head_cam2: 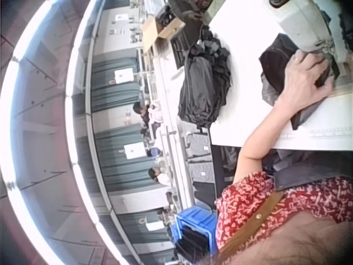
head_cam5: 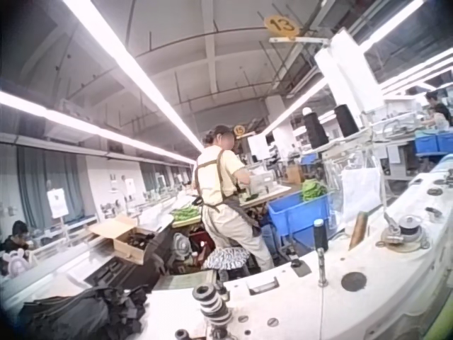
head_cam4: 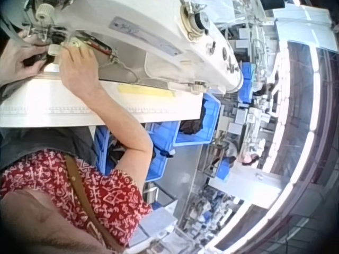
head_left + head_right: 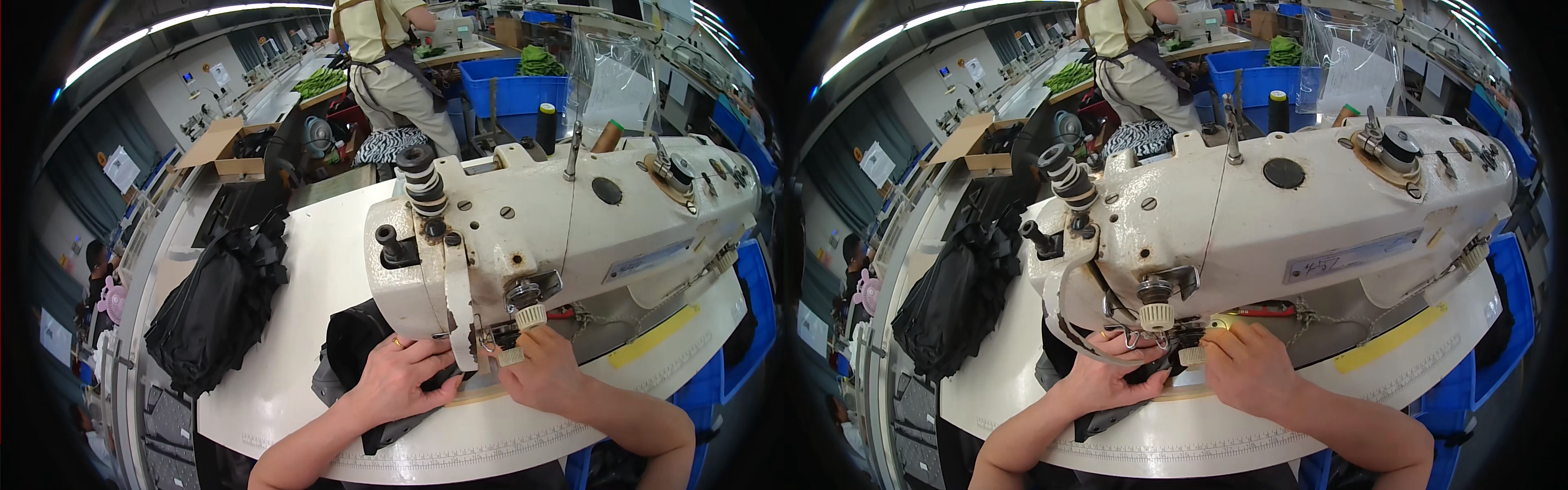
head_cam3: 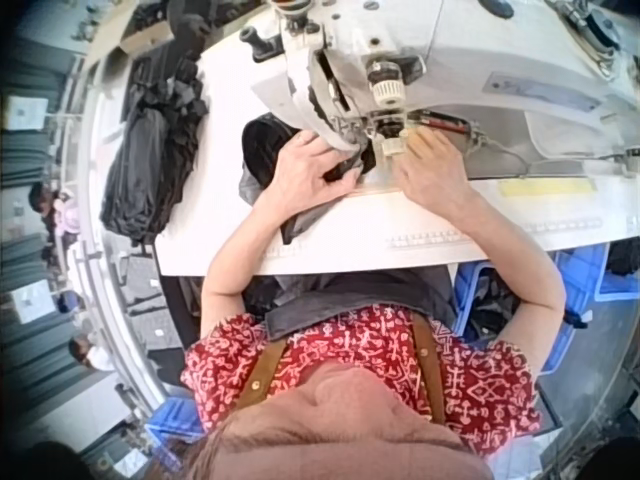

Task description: The person sews pieces of black fabric or leather together using an industrial sewing machine and thread.

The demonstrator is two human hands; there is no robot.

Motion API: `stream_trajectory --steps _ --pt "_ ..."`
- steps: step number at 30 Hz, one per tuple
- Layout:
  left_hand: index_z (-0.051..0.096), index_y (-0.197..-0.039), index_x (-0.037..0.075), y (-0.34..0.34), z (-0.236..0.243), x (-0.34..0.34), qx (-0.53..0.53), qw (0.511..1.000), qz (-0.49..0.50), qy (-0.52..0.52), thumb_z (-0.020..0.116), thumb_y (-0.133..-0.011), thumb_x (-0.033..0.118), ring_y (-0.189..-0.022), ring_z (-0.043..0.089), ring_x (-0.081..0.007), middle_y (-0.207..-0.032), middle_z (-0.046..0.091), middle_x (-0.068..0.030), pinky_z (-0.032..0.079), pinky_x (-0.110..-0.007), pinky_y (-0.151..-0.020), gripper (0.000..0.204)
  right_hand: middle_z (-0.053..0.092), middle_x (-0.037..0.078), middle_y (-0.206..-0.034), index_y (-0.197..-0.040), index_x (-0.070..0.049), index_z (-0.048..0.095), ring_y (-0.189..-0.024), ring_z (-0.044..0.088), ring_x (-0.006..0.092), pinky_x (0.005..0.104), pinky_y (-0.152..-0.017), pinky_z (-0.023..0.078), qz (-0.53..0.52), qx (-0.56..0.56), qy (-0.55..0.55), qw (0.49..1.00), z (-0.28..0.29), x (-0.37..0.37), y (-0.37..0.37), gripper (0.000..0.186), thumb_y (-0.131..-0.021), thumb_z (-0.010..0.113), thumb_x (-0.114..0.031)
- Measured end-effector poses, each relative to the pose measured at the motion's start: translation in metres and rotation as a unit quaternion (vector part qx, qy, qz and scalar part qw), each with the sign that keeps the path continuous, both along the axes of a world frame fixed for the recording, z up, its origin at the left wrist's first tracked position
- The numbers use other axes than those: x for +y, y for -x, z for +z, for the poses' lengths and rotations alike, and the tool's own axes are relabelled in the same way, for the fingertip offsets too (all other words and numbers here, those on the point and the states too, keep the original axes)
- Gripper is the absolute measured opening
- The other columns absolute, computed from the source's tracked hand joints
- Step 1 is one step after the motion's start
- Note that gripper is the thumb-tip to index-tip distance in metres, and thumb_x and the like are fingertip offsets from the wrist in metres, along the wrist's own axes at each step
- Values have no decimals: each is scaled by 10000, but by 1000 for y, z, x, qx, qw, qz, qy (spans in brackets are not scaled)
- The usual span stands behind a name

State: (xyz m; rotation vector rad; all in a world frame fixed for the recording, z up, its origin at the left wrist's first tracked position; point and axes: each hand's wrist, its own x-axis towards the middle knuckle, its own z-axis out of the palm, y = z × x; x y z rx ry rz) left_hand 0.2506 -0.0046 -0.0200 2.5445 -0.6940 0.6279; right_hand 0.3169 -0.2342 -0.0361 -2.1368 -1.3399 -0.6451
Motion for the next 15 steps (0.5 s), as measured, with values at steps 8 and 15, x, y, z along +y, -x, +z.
stream_trajectory --steps 8,15 --pt "755 -892 63 3 4 -3 35 999 18 7 796 -729 268 -862 653 -193 -966 703 -12 545 -307 -746 265 598 71 -877 -621 -53 584 -805 542 248 353 -666 436 21 -4 64 998 -3 1 -2 89 -601 654 -103" --pt "734 -984 53 2 7 2 42 998 -6 -40 749 -811 209 -912 631 -176 -1017 682 -13 530 -309 -785 234 529 61 -752 -639 -66 624 -797 522 252 370 -673 426 22 22 103 994 1 2 0 84 -600 663 -130"
